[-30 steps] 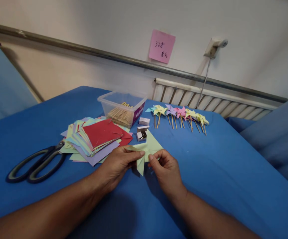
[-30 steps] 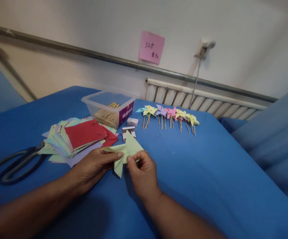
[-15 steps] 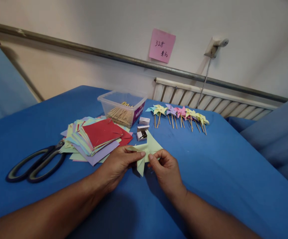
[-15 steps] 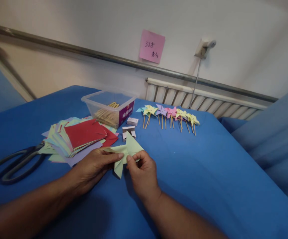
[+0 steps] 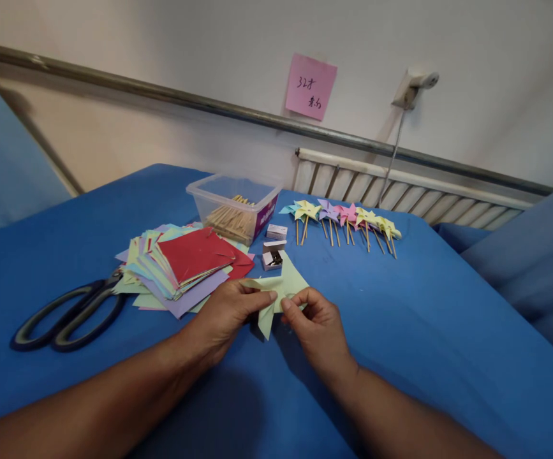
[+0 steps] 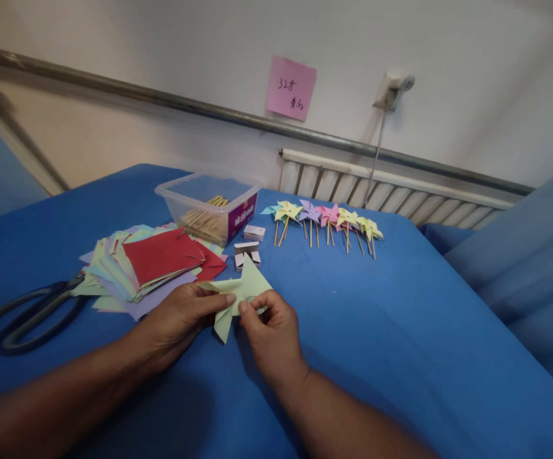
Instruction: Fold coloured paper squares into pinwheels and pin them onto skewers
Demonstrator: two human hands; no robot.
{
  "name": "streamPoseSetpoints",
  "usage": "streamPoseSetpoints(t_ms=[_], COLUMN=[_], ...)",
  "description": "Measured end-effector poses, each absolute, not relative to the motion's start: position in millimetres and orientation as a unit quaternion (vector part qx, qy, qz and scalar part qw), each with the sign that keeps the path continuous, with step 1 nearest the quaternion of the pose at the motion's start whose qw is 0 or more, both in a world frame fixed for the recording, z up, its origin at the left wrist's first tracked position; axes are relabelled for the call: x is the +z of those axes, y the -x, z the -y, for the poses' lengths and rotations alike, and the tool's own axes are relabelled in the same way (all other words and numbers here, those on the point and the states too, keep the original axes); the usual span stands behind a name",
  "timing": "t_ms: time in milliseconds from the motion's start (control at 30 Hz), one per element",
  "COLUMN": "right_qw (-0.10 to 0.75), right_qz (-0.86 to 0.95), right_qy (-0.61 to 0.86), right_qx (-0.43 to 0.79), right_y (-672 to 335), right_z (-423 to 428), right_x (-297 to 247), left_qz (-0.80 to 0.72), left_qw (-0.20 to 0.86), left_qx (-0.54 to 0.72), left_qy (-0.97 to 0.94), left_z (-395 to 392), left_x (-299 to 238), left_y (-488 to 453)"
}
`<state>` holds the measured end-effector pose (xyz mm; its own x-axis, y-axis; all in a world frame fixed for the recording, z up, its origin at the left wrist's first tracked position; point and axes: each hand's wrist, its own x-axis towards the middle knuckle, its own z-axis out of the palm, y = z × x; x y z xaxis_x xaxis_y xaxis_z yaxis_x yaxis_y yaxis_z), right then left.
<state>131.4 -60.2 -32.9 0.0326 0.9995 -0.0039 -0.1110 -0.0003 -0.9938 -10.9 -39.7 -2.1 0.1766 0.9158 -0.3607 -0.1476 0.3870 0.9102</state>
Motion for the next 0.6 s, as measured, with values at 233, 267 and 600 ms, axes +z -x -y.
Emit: streamPoseSetpoints(t_ms=[233,267,600], right_qw=[0.612,0.598,0.391], right_qz=[0.408,0.406,0.446], right_qy=[0.418,0.419,0.433], right_qx=[0.534,0.550,0.679], right_y=[-145,-149,-154], right_z=[53,51,50], right_x=[-30,-30,-28], left_qz=[-0.492,-0.495,-0.496], left_qw=[0.667,0.667,0.626], left_qx=[0.379,0.365,0.218], left_qy=[-0.412,-0.421,-0.560], left_z=[37,37,42], left_x=[2,4,10], left_y=[15,16,19])
